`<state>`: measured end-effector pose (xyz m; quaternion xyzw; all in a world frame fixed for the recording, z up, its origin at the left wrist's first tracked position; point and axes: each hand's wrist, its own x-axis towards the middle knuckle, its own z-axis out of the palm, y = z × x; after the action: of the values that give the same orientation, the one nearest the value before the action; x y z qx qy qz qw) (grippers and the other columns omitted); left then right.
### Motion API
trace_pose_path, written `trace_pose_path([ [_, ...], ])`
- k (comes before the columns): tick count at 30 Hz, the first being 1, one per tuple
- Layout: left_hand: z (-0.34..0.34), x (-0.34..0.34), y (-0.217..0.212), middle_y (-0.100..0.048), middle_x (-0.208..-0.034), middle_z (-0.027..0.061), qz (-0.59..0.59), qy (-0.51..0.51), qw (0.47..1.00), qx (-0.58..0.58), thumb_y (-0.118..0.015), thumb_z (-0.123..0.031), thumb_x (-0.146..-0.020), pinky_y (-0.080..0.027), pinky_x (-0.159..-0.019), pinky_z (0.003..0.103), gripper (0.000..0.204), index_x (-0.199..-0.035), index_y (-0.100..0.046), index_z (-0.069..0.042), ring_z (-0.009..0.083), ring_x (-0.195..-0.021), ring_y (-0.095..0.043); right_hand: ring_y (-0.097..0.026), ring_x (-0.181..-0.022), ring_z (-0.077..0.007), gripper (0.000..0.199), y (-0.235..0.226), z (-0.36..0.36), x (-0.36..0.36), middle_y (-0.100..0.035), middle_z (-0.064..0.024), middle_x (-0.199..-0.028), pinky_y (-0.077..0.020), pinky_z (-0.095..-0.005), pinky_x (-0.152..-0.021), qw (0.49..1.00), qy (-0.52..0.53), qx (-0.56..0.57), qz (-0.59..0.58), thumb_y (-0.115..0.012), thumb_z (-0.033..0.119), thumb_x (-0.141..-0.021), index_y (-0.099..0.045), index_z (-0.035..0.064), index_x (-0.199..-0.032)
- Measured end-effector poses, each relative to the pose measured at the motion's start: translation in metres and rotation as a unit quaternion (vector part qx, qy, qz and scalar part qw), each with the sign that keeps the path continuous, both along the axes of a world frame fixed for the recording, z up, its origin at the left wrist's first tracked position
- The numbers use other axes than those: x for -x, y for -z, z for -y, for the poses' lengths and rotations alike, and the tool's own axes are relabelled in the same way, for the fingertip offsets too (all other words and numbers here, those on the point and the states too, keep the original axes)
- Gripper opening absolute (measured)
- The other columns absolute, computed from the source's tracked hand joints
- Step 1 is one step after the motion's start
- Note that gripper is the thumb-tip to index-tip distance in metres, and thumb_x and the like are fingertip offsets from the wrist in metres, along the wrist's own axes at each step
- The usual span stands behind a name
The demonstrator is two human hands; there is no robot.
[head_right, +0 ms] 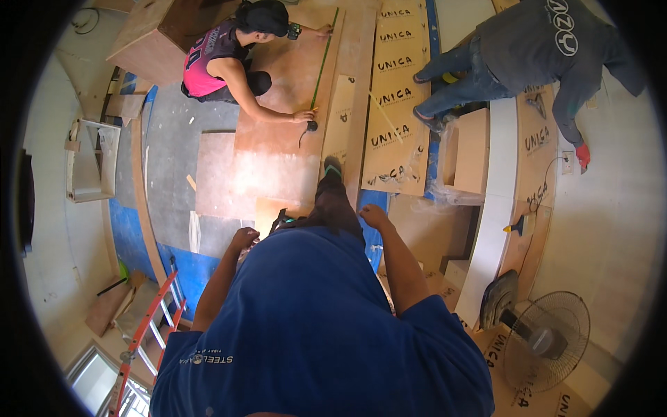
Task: The person collaborates with others to measure, align, and test-fit plywood panels for a cabinet or wall structure, using a tape measure and a drill to secure or adjust components.
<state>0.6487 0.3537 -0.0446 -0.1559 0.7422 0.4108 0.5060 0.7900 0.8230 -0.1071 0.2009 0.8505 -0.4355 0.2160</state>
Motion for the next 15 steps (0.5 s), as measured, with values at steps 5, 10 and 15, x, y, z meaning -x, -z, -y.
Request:
trace_pose_path([
  [5, 0.004, -0.003, 0.010, -0.060, -0.069, 0.0082, 0.000, -0.010, 1.000, -0.017, -0.059, -0.023, -0.078, -0.043, -0.043, 0.027, 0.023, -0.084, -0.057, -0.001, 0.0153, -0.053, -0.055, -0.055, -0.057, -0.0151, 0.024, 0.008, 0.001, -0.005, -0.058, -0.0078, -0.065, -0.0446, -0.0291, -0.053, 0.999, -0.021, -0.001, 0.037, -0.057, 0.024, -0.077, -0.059, 0.0001, -0.078],
  [10, 0.002, -0.001, 0.012, -0.060, -0.069, 0.0085, -0.011, -0.005, 1.000, -0.008, -0.058, -0.022, -0.078, -0.043, -0.042, 0.026, 0.022, -0.083, -0.057, -0.001, 0.0146, -0.052, -0.055, -0.056, -0.057, -0.0154, 0.024, 0.009, 0.003, -0.006, -0.058, -0.0085, -0.066, -0.0445, -0.0291, -0.053, 0.999, -0.019, -0.006, 0.028, -0.057, 0.024, -0.077, -0.059, -0.0003, -0.079],
  [15, -0.007, 0.009, -0.004, -0.060, -0.069, 0.0085, 0.004, -0.001, 1.000, 0.003, -0.059, -0.022, -0.077, -0.043, -0.042, 0.025, 0.023, -0.083, -0.057, 0.000, 0.0143, -0.052, -0.055, -0.057, -0.058, -0.0157, 0.025, -0.003, 0.004, 0.002, -0.059, -0.0092, -0.069, -0.0446, -0.0292, -0.052, 0.999, -0.013, -0.001, 0.039, -0.057, 0.024, -0.077, -0.059, -0.0006, -0.081],
])
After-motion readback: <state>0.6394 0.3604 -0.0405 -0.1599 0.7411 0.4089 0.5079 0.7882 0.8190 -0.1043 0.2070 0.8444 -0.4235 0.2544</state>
